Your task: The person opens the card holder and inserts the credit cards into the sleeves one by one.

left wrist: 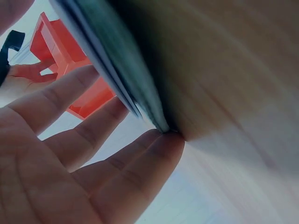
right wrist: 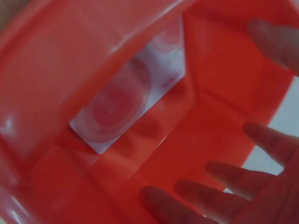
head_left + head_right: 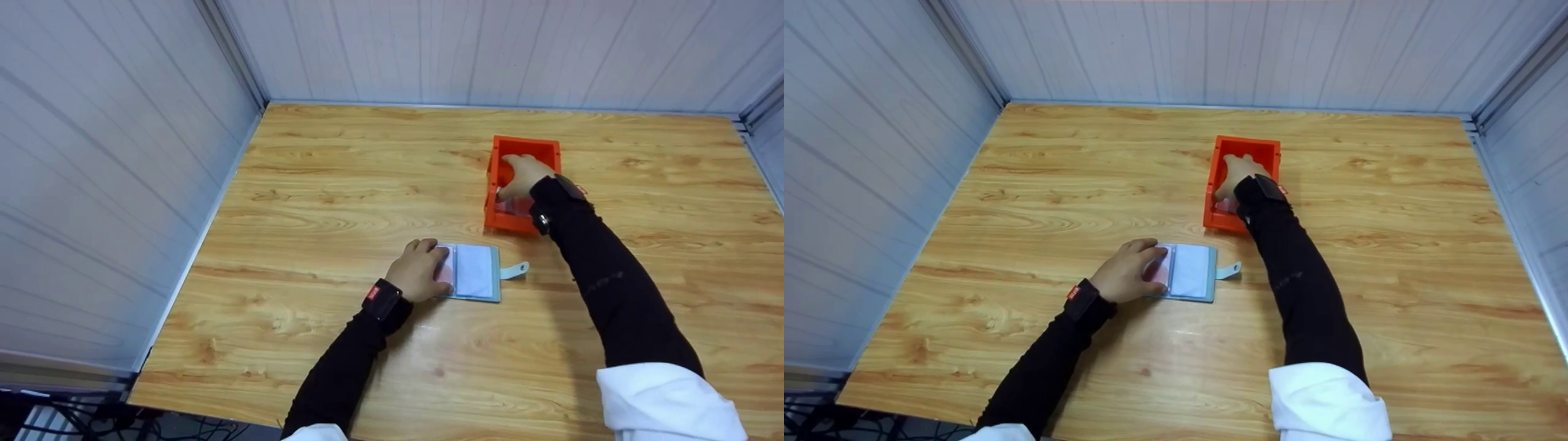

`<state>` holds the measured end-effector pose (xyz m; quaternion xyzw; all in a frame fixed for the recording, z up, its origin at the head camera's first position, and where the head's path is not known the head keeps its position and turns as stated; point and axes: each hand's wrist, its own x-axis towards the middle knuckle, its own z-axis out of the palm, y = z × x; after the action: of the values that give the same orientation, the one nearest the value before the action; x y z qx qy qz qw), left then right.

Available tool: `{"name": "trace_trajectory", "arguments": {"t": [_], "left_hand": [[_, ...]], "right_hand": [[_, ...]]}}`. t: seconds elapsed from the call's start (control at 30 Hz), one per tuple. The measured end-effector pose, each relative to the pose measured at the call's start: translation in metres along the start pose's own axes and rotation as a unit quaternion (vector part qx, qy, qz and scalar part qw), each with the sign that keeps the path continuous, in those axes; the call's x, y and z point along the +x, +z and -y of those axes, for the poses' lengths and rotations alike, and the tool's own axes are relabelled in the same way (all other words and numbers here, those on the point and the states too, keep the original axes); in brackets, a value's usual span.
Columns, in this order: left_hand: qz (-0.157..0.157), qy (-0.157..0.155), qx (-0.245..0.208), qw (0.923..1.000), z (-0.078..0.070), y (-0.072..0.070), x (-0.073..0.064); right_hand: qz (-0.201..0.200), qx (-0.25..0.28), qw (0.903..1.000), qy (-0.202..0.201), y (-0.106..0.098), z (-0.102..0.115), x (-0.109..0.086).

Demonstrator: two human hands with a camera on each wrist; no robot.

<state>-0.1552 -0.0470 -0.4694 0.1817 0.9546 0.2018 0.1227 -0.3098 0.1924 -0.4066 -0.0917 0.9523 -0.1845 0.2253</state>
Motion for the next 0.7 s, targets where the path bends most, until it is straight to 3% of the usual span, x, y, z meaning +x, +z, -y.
{"name": "trace_trajectory", "arguments": {"t": [0.23, 0.53, 0.7], "left_hand": [[-0.006, 0.003, 0.003, 1.0, 0.001, 0.001, 0.0], [-0.002, 0.005, 0.001, 1.0, 0.002, 0.001, 0.001], [-0.001, 0.004, 0.001, 1.0, 0.002, 0.001, 0.001]], "right_hand": [[0.049, -0.046, 0.9963, 0.053, 0.007, 0.008, 0.004], [0.0, -0.131, 0.991, 0.028, 0.014, 0.009, -0.007], [-0.007, -0.127, 0.9917, 0.02, 0.018, 0.0, 0.001]]}}
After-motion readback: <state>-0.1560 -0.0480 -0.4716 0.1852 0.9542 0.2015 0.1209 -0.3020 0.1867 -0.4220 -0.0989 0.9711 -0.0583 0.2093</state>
